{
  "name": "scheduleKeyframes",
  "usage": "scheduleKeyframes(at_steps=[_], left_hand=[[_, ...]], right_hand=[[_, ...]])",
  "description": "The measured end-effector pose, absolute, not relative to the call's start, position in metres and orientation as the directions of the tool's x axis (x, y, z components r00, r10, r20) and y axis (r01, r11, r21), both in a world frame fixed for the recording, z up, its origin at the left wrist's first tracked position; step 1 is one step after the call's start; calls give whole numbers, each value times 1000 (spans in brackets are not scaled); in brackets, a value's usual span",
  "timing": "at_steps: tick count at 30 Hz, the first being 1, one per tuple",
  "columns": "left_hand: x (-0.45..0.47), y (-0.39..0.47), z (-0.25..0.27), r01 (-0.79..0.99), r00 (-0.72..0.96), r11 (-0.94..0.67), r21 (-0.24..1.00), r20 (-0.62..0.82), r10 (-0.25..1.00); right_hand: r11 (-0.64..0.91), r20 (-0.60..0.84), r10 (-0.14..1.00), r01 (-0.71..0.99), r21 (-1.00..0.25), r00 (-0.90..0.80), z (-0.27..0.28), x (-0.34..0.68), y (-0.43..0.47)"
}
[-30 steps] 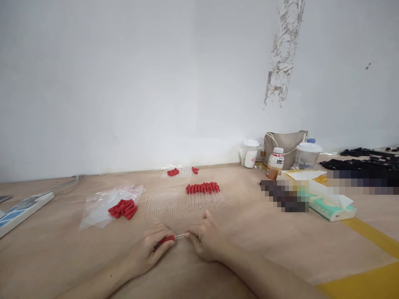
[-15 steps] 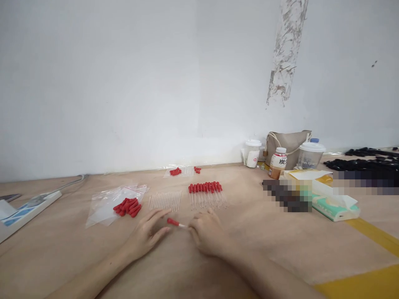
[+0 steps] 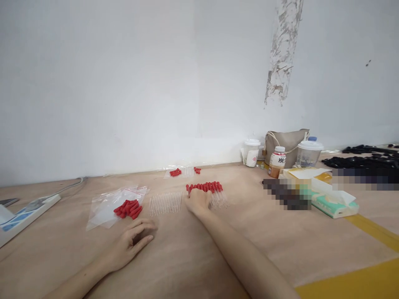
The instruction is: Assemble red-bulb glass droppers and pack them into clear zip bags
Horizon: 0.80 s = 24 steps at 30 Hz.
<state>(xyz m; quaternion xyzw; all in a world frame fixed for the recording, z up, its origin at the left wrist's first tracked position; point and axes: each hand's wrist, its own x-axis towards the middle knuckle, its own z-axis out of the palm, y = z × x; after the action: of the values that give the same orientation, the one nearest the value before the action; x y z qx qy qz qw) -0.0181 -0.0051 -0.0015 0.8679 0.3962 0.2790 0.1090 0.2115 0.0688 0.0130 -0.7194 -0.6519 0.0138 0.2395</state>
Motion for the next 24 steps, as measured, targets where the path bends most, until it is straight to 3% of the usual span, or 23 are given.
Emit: scheduleKeyframes(at_steps=[13, 17, 24], left_hand=[[-18, -6, 1, 606, 589, -671, 427, 326, 740], [-19, -6, 2, 603, 591, -675, 425, 330, 736], [-18, -7, -1, 648, 549, -659, 382, 366, 751]], right_hand=[[-27, 332, 937, 969, -245, 110, 1, 200, 66], [-4, 364, 926, 969, -247, 96, 1, 198, 64], [19, 294, 954, 964, -265, 62, 5, 192, 70]])
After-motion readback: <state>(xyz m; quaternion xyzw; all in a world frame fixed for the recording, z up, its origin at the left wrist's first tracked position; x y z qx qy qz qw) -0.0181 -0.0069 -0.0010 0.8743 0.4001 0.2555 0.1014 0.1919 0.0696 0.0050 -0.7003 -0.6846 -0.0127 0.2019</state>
